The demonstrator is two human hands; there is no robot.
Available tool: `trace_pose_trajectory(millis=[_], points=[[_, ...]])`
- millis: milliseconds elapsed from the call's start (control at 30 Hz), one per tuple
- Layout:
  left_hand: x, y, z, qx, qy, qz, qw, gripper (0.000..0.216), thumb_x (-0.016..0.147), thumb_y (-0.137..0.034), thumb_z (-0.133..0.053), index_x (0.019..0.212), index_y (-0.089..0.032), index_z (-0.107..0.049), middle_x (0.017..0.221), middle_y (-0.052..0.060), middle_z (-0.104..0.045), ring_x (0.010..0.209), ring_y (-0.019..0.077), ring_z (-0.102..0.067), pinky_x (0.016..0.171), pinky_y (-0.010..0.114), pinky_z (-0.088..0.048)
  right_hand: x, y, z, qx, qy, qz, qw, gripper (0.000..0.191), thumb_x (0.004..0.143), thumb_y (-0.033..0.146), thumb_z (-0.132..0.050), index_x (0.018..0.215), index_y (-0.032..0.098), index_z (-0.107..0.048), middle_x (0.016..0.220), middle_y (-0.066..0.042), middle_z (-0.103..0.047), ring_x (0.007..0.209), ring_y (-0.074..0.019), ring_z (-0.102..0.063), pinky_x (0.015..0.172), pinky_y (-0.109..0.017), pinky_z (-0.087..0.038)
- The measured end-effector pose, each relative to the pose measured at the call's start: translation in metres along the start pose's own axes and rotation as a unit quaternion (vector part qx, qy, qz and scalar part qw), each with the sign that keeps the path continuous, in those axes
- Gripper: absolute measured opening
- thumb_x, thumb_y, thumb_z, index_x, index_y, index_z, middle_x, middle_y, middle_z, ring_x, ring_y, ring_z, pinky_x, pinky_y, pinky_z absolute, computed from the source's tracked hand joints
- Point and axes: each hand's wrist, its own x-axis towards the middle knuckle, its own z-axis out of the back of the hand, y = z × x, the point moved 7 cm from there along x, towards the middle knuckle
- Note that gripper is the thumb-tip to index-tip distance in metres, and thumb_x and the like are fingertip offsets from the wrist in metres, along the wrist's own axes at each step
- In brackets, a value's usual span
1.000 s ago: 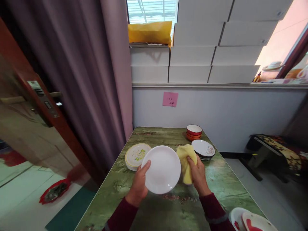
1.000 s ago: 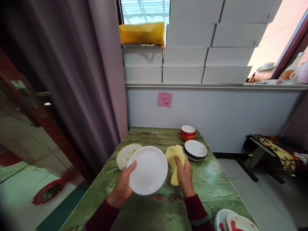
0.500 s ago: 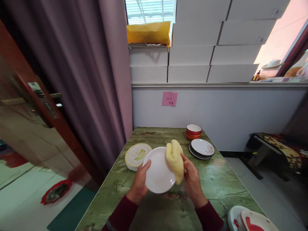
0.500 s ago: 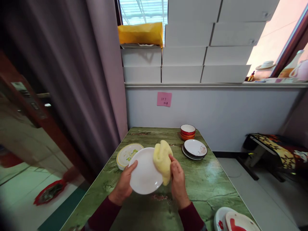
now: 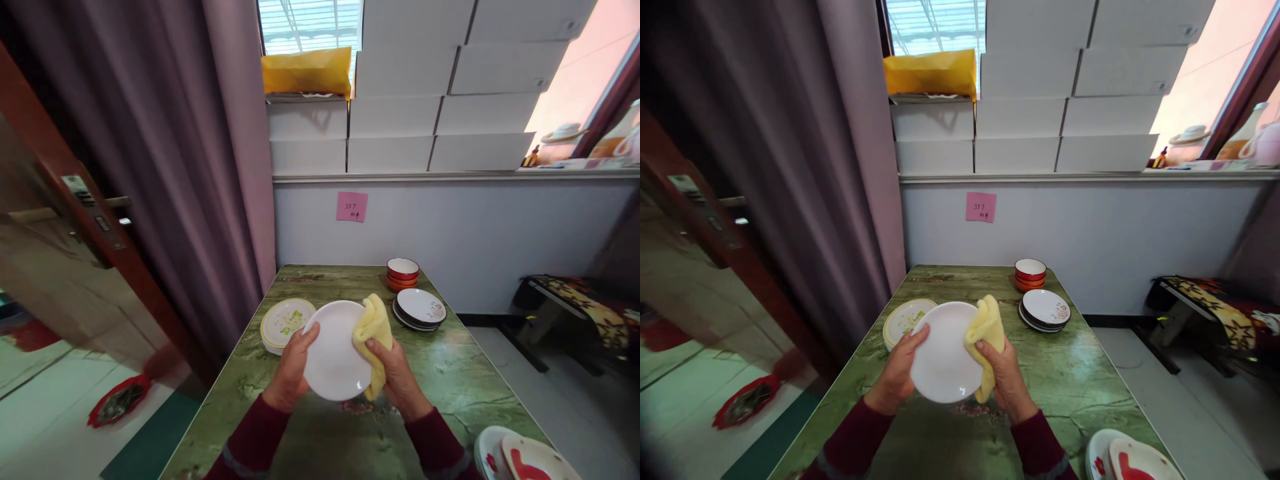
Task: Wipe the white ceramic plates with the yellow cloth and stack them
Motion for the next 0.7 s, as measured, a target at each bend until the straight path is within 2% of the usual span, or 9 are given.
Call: trace_pose_trajectory(millis=[100, 200, 300, 367, 433, 533, 633, 700], points=[[0.007, 0.010, -0.009, -0.056, -0.026, -0.036, 0.997, 0.032, 0.082, -0.028, -0.070, 0.110, -0.011, -0.068, 0.102, 0.016, -0.077, 0.106, 0.0344, -0.069, 0.097, 0.049, -0.054, -0.004, -0.014, -0.006, 0.068, -0.065, 0.005, 0.996, 0.067, 0.070, 0.043, -0.080, 0.128, 0.019, -0.057, 0.111, -0.008, -0.073, 0.093, -0.0263, -0.071, 0.084, -0.041, -0.058], [0.008, 0.033, -0.018, -0.132, -0.041, -0.076, 0.987, 0.040, 0.088, -0.035, -0.062, 0.122, -0.014, -0.064, 0.112, 0.014, -0.075, 0.109, 0.0318, -0.068, 0.100, 0.048, -0.052, -0.007, -0.041, -0.010, 0.117, -0.119, 0.013, 0.986, 0.068, 0.076, 0.049, -0.073, 0.136, 0.022, -0.053, 0.119, -0.008, -0.071, 0.103, -0.0272, -0.070, 0.089, -0.044, -0.058], [0.004, 0.064, -0.010, -0.153, -0.077, -0.088, 0.981, 0.046, 0.092, -0.042, -0.057, 0.129, -0.015, -0.060, 0.116, 0.014, -0.073, 0.110, 0.0305, -0.068, 0.099, 0.045, -0.053, -0.004, -0.067, -0.005, 0.106, -0.109, -0.021, 0.988, 0.060, 0.081, 0.053, -0.065, 0.131, 0.021, -0.058, 0.115, -0.010, -0.073, 0.098, -0.0300, -0.072, 0.084, -0.049, -0.059], [0.000, 0.077, 0.000, -0.122, -0.075, -0.076, 0.987, 0.045, 0.091, -0.039, -0.060, 0.129, -0.015, -0.059, 0.118, 0.014, -0.073, 0.112, 0.0292, -0.067, 0.099, 0.041, -0.053, 0.000, -0.072, 0.009, 0.072, -0.108, -0.035, 0.991, 0.054, 0.080, 0.051, -0.065, 0.124, 0.019, -0.062, 0.107, -0.011, -0.075, 0.089, -0.0310, -0.073, 0.080, -0.050, -0.060], [-0.003, 0.078, 0.008, -0.085, -0.036, -0.064, 0.994, 0.043, 0.088, -0.034, -0.066, 0.127, -0.015, -0.061, 0.121, 0.013, -0.071, 0.116, 0.0285, -0.065, 0.100, 0.038, -0.052, 0.004, -0.061, 0.027, 0.031, -0.110, -0.021, 0.993, 0.050, 0.076, 0.045, -0.069, 0.119, 0.018, -0.064, 0.100, -0.010, -0.075, 0.083, -0.0300, -0.073, 0.076, -0.049, -0.059], [-0.003, 0.059, 0.014, -0.041, 0.027, -0.037, 0.998, 0.041, 0.086, -0.033, -0.069, 0.121, -0.013, -0.065, 0.119, 0.013, -0.073, 0.117, 0.0300, -0.064, 0.099, 0.038, -0.052, 0.012, -0.028, 0.042, -0.027, -0.078, 0.000, 0.997, 0.048, 0.069, 0.036, -0.074, 0.113, 0.018, -0.065, 0.095, -0.009, -0.075, 0.076, -0.0272, -0.071, 0.069, -0.042, -0.058], [0.000, 0.038, 0.009, 0.039, 0.100, 0.013, 0.994, 0.038, 0.085, -0.031, -0.070, 0.118, -0.012, -0.067, 0.111, 0.014, -0.075, 0.110, 0.0317, -0.068, 0.096, 0.041, -0.054, 0.019, 0.004, 0.036, -0.101, -0.012, -0.021, 0.995, 0.046, 0.060, 0.028, -0.076, 0.104, 0.017, -0.067, 0.087, -0.007, -0.075, 0.067, -0.0233, -0.067, 0.059, -0.033, -0.054], [0.002, 0.033, 0.002, 0.080, 0.149, 0.058, 0.984, 0.037, 0.085, -0.031, -0.069, 0.114, -0.009, -0.069, 0.106, 0.018, -0.076, 0.103, 0.0329, -0.071, 0.092, 0.041, -0.055, 0.023, 0.021, 0.026, -0.155, 0.034, -0.044, 0.986, 0.045, 0.058, 0.025, -0.075, 0.101, 0.017, -0.067, 0.083, -0.005, -0.074, 0.064, -0.0208, -0.064, 0.056, -0.030, -0.050]])
